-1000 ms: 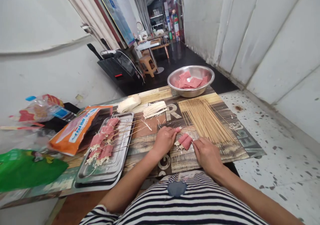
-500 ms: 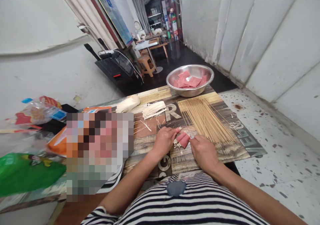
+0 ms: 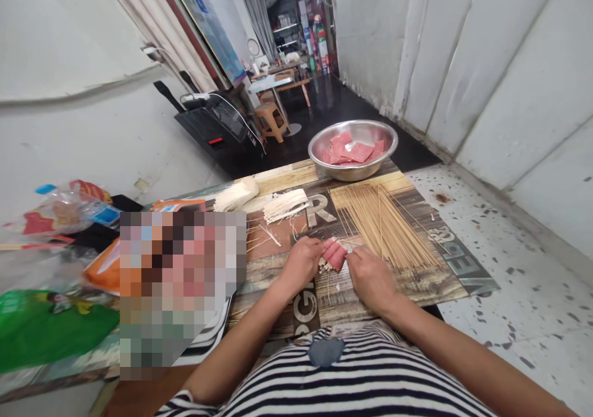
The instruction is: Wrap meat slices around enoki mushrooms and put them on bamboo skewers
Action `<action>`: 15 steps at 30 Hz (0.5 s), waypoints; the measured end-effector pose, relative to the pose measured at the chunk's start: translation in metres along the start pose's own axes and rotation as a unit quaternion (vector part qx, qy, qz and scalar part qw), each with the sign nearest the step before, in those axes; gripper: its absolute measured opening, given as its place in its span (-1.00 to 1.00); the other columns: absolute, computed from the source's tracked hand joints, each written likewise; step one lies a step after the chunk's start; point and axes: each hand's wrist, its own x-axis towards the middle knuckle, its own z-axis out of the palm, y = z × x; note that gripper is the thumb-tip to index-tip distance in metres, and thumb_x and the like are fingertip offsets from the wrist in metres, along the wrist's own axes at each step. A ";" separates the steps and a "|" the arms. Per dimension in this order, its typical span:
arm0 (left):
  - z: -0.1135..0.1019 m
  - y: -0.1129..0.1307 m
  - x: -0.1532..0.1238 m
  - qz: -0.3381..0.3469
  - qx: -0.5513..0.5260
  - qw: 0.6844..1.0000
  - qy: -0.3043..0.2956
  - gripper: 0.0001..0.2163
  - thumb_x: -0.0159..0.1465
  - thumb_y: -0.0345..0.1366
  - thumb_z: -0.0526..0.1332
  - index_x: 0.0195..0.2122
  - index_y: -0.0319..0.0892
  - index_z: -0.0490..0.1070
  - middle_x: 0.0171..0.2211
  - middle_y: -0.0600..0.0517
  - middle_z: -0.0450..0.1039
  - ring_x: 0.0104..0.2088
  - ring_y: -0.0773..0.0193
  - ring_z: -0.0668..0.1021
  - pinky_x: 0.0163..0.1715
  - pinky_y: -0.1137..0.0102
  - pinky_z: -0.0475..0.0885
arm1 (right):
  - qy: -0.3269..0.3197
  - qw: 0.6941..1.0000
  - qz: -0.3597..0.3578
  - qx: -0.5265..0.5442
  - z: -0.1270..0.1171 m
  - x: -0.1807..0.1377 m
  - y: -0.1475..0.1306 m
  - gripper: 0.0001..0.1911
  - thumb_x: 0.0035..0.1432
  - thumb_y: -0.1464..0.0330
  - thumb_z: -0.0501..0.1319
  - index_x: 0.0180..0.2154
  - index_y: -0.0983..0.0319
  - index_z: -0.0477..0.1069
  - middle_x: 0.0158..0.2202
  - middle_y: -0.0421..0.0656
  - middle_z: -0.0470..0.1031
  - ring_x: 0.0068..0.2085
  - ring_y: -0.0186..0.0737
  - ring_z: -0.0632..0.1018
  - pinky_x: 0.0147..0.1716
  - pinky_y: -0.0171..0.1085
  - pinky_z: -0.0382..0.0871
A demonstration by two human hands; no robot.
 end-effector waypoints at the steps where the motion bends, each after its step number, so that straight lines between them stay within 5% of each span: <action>1: 0.001 -0.001 0.000 0.002 -0.003 1.000 0.003 -0.70 0.38 -0.40 0.00 -0.31 -0.23 0.54 -0.41 -0.05 0.53 -0.42 0.26 0.47 -0.31 0.36 0.31 | 0.002 1.000 -0.001 0.001 0.002 0.001 0.000 -0.75 0.30 0.49 0.03 -0.39 0.30 0.42 -0.42 -0.11 0.42 -0.34 -0.22 0.41 -0.30 -0.27 0.27; 8: 0.002 0.000 -0.003 -0.032 -0.034 0.998 0.043 -0.73 0.35 -0.40 0.05 -0.32 -0.21 0.55 -0.37 -0.06 0.54 -0.36 0.25 0.51 -0.28 0.37 0.36 | -0.038 0.999 0.011 -0.017 0.010 -0.005 0.010 -0.76 0.31 0.43 0.03 -0.35 0.28 0.44 -0.37 -0.07 0.45 -0.26 -0.17 0.43 -0.25 -0.24 0.27; 15: 0.008 0.017 -0.015 -0.098 0.000 0.990 0.105 -0.64 0.16 -0.07 0.29 -0.11 -0.17 0.51 -0.31 -0.09 0.50 -0.29 0.12 0.51 -0.23 0.24 0.44 | -0.120 0.991 0.019 -0.063 -0.035 -0.025 0.015 -0.74 0.25 0.42 0.10 -0.47 0.26 0.45 -0.46 -0.11 0.45 -0.38 -0.18 0.45 -0.35 -0.25 0.19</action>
